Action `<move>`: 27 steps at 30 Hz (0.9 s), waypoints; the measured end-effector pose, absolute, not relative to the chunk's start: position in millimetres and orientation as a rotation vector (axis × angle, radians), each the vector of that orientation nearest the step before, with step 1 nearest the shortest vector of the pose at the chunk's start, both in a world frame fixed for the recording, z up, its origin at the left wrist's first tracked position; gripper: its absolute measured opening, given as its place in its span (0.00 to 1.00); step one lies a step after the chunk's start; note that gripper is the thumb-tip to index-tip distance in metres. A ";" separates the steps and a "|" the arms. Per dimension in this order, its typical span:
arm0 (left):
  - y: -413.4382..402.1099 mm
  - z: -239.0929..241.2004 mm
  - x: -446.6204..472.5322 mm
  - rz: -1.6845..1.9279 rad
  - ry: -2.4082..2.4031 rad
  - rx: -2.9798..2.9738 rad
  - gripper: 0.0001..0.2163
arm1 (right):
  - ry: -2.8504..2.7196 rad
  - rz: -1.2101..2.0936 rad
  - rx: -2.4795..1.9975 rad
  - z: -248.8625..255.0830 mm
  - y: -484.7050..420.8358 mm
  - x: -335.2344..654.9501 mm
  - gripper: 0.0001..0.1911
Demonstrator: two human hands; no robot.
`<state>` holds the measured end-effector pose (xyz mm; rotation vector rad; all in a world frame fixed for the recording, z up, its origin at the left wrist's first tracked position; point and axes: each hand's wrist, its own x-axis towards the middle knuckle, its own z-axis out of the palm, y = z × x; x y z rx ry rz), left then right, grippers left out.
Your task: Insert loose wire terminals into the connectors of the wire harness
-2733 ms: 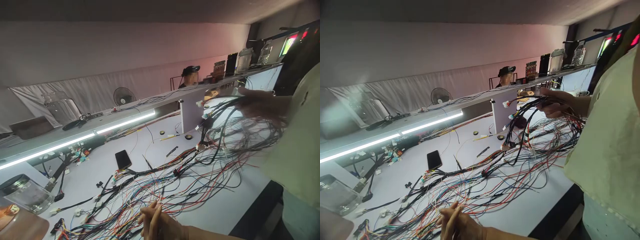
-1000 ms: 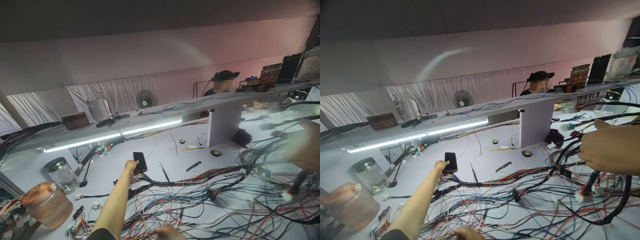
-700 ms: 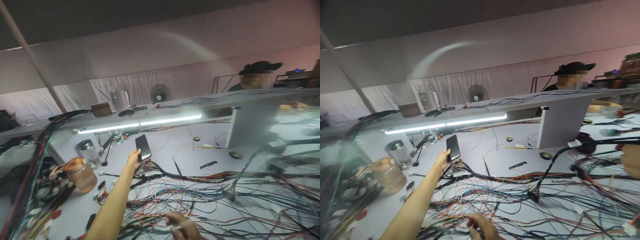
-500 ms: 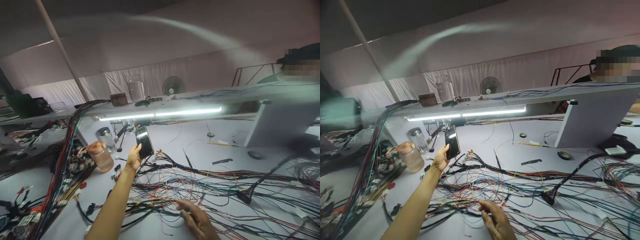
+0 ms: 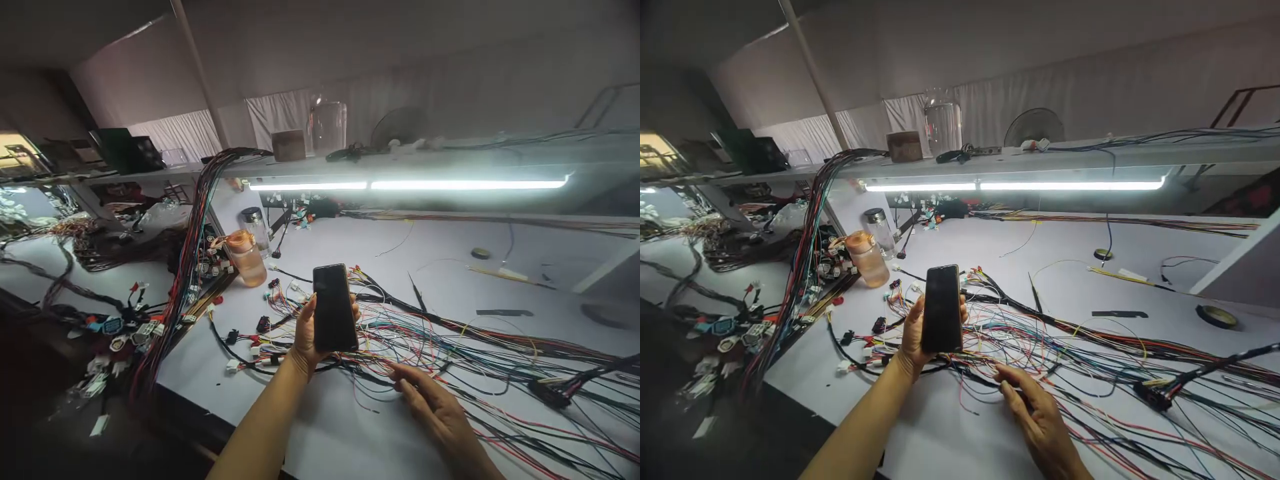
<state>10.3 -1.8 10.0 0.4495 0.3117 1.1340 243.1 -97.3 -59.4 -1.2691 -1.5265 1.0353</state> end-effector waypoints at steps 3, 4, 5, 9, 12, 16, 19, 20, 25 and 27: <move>-2.9 2.2 6.7 1.100 0.290 0.426 0.35 | -1.543 1.036 -1.274 -58.4 -97.7 243.9 0.19; -2.9 -0.2 5.2 1.101 0.287 0.420 0.35 | -1.549 1.038 -1.272 -57.8 -97.7 243.7 0.18; -2.7 -2.6 3.9 1.102 0.287 0.416 0.35 | -1.556 1.038 -1.267 -57.2 -97.6 243.3 0.18; -1.5 -9.7 3.0 1.098 0.300 0.403 0.32 | -1.577 1.030 -1.238 -54.1 -97.9 241.7 0.17; -0.3 -11.6 5.1 1.163 0.337 0.387 0.30 | -1.562 1.036 -1.229 -50.4 -99.7 241.4 0.15; 2.3 -11.3 4.9 1.227 0.402 0.413 0.28 | -1.574 1.003 -1.176 -50.7 -100.3 241.8 0.13; 4.7 -11.4 1.2 1.232 0.412 0.438 0.28 | -1.576 0.942 -1.069 -49.7 -99.5 239.5 0.12; 5.5 -11.7 -0.2 1.219 0.428 0.457 0.30 | -1.575 0.912 -1.022 -45.0 -99.8 238.1 0.11; 9.1 -13.1 -4.2 1.107 0.490 0.565 0.41 | -1.654 0.677 -0.769 30.8 -120.4 233.2 0.16; 8.8 -12.5 -4.1 1.072 0.498 0.577 0.43 | -1.730 0.643 -0.751 68.1 -140.4 237.2 0.14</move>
